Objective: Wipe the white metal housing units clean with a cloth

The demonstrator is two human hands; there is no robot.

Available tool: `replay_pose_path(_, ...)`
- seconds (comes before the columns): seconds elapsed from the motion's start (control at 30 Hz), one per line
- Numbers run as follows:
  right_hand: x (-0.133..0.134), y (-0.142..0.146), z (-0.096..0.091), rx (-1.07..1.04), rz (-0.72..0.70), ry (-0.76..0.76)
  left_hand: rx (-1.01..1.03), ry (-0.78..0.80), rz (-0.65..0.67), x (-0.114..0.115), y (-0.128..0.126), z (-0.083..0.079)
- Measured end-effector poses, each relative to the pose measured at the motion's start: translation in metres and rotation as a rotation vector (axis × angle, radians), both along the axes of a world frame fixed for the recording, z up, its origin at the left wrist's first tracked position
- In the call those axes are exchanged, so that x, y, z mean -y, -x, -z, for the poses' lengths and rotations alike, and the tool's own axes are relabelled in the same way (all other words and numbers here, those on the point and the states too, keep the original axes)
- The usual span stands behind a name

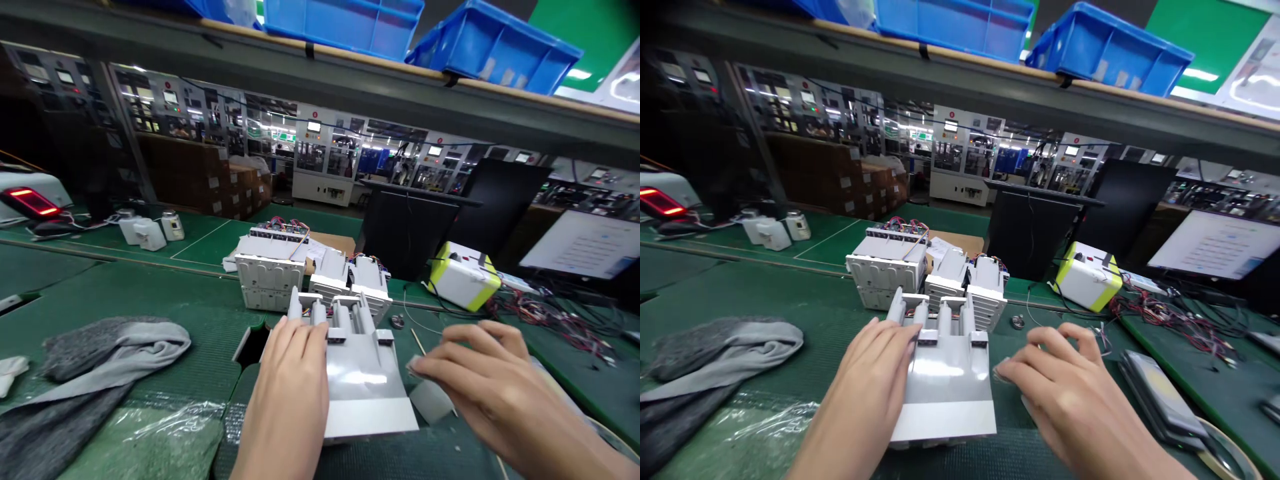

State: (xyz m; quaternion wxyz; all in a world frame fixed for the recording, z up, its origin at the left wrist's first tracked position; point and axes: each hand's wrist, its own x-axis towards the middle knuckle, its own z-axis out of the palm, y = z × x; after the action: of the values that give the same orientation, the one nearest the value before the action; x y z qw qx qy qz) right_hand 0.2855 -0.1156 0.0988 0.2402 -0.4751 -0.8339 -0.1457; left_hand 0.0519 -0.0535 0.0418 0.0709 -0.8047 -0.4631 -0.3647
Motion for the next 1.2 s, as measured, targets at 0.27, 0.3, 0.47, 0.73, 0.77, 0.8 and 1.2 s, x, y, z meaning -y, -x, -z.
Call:
replay_pose_path(0.27,-0.011,0.021,0.006,0.036,-0.186,0.173,0.022,-0.014,0.031,-0.001,0.001,0.0)
replay_pose_path(0.3,-0.01,0.013,0.006,0.057,-0.164,0.169,0.02,-0.013,0.033,-0.001,0.001,0.0)
replay_pose_path(0.47,0.0,-0.004,-0.001,0.052,-0.019,0.017,0.036,0.02,0.028,0.001,0.0,-0.002)
replay_pose_path(0.73,0.015,0.005,0.001,0.262,-0.193,-0.003,0.063,0.074,0.049,0.001,0.001,-0.003)
replay_pose_path(0.77,0.018,-0.006,0.002,0.296,-0.177,-0.008,0.056,0.07,0.045,0.001,0.001,-0.003)
replay_pose_path(0.8,0.021,-0.016,0.001,0.308,-0.15,-0.023,0.047,0.065,0.041,0.001,0.001,-0.003)
replay_pose_path(1.2,0.005,0.019,0.014,0.042,-0.22,-0.147,0.057,0.017,0.05,-0.001,0.003,-0.001)
